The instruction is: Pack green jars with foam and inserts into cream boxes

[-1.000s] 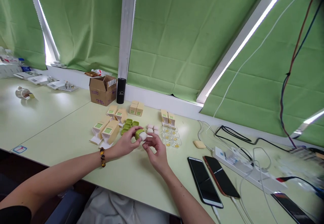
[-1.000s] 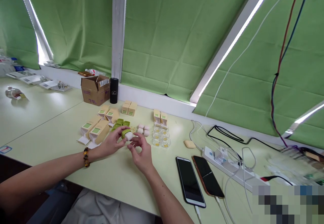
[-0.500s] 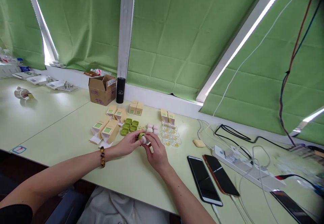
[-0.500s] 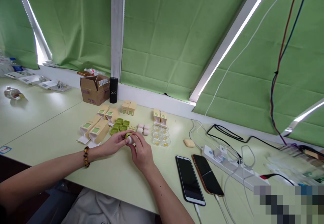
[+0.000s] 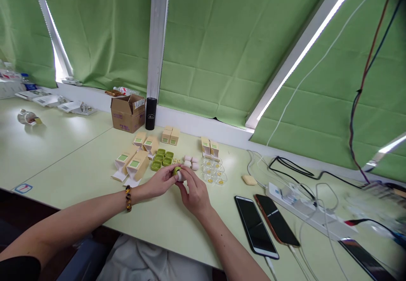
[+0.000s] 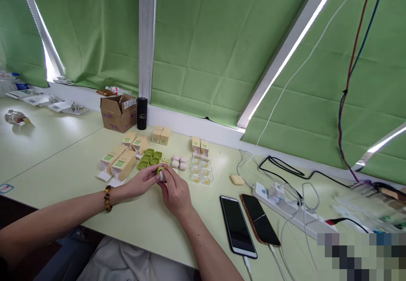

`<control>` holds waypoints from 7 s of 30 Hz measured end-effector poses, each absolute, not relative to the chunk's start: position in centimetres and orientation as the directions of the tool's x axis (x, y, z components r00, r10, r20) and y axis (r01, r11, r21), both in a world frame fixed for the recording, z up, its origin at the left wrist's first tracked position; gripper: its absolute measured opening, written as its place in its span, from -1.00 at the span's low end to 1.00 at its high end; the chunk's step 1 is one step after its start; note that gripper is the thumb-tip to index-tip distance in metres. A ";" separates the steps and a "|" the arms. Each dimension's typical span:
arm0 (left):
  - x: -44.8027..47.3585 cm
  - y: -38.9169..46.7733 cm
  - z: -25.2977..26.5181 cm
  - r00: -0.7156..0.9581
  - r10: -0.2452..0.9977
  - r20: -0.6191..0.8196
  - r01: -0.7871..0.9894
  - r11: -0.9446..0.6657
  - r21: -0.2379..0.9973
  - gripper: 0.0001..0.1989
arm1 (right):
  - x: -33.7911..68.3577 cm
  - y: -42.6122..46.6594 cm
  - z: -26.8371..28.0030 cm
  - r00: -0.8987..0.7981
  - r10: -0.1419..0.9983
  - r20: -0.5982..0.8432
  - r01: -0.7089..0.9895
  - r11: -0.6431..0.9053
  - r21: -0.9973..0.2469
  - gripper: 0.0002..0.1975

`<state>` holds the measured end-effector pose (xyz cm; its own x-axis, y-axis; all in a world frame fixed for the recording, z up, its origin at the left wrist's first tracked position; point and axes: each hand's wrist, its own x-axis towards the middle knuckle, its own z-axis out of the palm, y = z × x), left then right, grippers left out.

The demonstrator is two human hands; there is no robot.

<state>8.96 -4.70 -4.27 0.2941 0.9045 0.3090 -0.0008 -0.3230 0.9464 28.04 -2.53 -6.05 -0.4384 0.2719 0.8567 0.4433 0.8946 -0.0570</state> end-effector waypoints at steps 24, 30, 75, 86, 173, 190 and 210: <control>9.7 -4.7 -5.1 0.201 0.895 0.397 -0.010 -0.403 0.915 -0.54 | 27.8 -3.1 -5.2 -0.488 0.193 0.851 0.503 0.859 0.094 -0.45; 9.8 -4.6 -6.4 0.119 0.903 0.412 0.010 -0.416 0.909 -0.50 | 27.7 -3.0 -5.2 -0.487 0.148 0.861 0.485 0.865 0.125 -0.41; 9.3 -4.5 -4.7 0.223 0.926 0.306 -0.100 -0.290 0.952 -0.37 | 27.8 -2.3 -6.4 -0.374 0.441 0.816 0.447 0.856 -0.258 -0.53; 8.8 -4.7 -3.4 0.370 0.891 0.262 -0.164 -0.215 0.963 -0.39 | 27.9 -2.9 -5.3 -0.232 0.701 0.674 0.233 0.713 -0.661 -0.57; 7.6 -2.3 -5.3 -0.140 0.917 0.374 -0.088 -0.387 0.918 -0.43 | 29.7 -1.7 -3.4 -0.385 0.884 0.264 -0.493 0.045 -0.869 -0.60; 7.4 -3.6 -4.5 0.006 0.943 0.333 -0.213 -0.324 0.922 -0.47 | 28.5 -1.8 -5.3 -0.119 0.827 0.549 0.029 0.556 -0.831 -0.53; 7.7 -3.8 -5.0 0.226 0.913 0.339 -0.223 -0.290 0.931 -0.49 | 28.0 -2.5 -6.0 -0.200 0.612 0.765 0.346 0.775 -0.529 -0.54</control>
<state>7.71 -3.83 -5.00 0.2262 0.9133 0.3387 -0.2235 -0.2898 0.9306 27.98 -2.45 -5.97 -0.2003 0.6116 0.7654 0.3457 0.7751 -0.5289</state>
